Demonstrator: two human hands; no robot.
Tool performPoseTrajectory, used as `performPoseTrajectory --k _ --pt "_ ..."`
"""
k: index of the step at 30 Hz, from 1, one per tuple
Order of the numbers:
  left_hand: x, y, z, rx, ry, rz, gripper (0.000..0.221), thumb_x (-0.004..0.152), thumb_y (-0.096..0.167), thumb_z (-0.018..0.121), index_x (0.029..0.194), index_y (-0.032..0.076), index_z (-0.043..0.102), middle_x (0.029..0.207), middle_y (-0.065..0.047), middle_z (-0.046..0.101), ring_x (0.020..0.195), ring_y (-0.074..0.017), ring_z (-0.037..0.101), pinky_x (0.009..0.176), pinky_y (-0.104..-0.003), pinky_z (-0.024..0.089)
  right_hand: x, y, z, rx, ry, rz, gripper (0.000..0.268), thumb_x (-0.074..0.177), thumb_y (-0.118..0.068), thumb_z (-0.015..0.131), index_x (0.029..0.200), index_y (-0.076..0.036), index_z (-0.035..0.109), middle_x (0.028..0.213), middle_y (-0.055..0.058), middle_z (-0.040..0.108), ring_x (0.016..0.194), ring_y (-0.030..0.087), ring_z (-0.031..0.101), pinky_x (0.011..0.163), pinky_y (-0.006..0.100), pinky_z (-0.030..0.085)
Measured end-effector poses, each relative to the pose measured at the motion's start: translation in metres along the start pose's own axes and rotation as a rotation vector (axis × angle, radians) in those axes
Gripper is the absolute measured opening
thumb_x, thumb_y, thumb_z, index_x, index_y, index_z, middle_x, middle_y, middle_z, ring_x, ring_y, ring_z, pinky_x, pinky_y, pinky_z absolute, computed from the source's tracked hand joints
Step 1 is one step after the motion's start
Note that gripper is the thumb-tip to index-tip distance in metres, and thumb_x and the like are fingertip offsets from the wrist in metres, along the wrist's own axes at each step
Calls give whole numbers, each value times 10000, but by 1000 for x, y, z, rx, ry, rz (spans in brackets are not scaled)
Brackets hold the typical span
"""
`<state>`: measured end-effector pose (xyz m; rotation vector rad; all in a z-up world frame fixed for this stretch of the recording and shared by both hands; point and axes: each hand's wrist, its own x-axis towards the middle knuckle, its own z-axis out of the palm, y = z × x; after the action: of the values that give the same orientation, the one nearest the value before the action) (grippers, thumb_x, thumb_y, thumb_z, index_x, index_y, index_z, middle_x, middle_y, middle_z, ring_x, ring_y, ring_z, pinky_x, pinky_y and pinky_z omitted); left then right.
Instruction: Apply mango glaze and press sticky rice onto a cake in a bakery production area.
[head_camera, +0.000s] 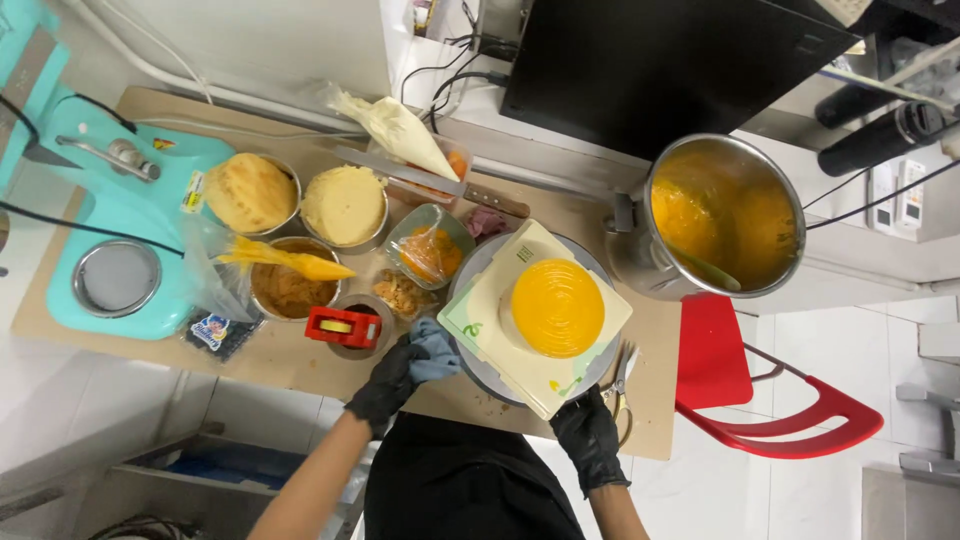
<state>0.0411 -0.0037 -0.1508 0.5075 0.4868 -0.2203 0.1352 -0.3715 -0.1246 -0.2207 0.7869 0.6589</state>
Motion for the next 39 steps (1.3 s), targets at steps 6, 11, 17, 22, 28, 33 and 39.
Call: performPoseTrajectory --k 6,11,17,22,28,33,39 --pt "80 -74 -47 -572 48 188 417 841 102 554 1249 54 627 1159 -114 686 1071 -297 685 995 -445 544 41 -53 -42 48 20 -230 245 1043 -186 625 1232 -39 676 1157 45 753 1055 141 702 914 272 589" --pt "97 -60 -19 -796 35 164 318 899 225 584 1177 82 647 1114 -102 691 1012 -280 683 972 -436 536 35 -64 -24 -228 167 -344 320 1077 -302 528 1233 -56 660 1174 54 749 1093 174 692 986 288 557" --pt "133 -101 -60 -717 -24 221 376 983 176 549 1282 -27 653 1222 -111 705 1040 -212 681 965 -324 537 3 -83 -51 -1972 538 -569 522 1168 -371 314 1195 32 643 1033 197 755 953 297 679 846 383 533" --pt "58 -126 -73 652 144 553 302 1045 93 481 1249 -14 676 1236 -142 715 1087 -195 652 966 -348 532 -11 -89 -82 -2034 418 -639 508 1113 -373 306 1224 12 619 1047 119 734 960 192 656 855 307 503" --pt "29 -144 -107 796 68 353 286 1057 184 505 1208 20 684 1126 -158 686 977 -200 637 850 -321 524 5 -114 -129 -1213 339 -510 511 1172 -394 371 1308 48 588 1115 150 685 1023 206 589 917 330 468" --pt "-8 -88 -43 551 26 -85 324 1001 264 537 1069 -5 704 947 -149 686 771 -178 637 690 -292 533 -26 -80 -103 -2221 618 -722 517 1104 -383 333 1269 -1 639 1056 220 752 1062 346 680 885 401 526" --pt "68 -131 -55 523 -61 45 309 940 226 562 1047 -35 689 944 -115 695 835 -171 631 769 -280 528 -40 -95 -147 -2206 517 -850 417 1058 -334 429 1186 -18 670 1028 224 763 1009 377 708 892 431 532"
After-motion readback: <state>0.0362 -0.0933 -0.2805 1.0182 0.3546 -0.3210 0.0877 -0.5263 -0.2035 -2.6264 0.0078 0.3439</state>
